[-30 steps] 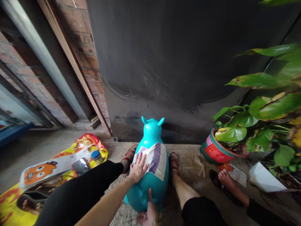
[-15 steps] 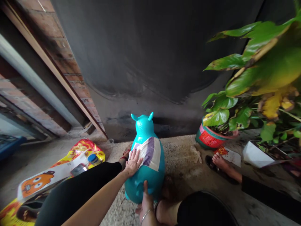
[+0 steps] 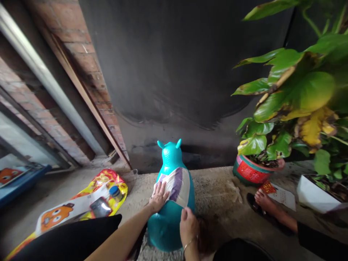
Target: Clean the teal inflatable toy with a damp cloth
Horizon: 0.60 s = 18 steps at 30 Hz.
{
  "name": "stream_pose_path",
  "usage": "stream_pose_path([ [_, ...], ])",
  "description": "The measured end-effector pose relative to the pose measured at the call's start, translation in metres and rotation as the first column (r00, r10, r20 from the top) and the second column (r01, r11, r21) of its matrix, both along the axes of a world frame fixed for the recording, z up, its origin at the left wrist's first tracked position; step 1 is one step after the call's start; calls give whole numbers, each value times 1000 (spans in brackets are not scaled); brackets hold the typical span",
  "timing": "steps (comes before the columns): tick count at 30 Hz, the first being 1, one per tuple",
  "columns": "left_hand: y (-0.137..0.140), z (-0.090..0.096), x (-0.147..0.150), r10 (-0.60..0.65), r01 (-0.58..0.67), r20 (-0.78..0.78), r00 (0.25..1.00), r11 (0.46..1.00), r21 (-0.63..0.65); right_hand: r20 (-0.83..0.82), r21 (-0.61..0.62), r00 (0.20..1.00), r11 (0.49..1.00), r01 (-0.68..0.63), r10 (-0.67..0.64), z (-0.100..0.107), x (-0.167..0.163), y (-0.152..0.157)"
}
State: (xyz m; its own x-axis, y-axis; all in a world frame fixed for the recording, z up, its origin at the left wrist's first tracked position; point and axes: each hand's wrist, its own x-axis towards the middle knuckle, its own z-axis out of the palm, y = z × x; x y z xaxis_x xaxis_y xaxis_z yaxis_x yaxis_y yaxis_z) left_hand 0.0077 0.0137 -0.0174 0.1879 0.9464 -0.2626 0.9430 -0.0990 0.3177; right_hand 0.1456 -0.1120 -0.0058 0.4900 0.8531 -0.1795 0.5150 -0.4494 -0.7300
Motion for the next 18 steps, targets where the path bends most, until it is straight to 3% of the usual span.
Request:
stream_pose_path([
  [4,-11,1,0,49,-48,43,998,998,-38,147,51,983,992,-116,107,5,-5,55],
  [8,-10,-2,-3,45,-41,81,996,998,-56,278,-7,948,987,-158,154,-14,-32,83],
  [13,22,-11,-2,91,-76,126,988,990,-118,622,-142,752,976,-167,219,-44,-36,107],
  [18,49,-11,-2,70,-55,127,989,991,-118,690,-217,670,961,-171,275,-41,-32,127],
])
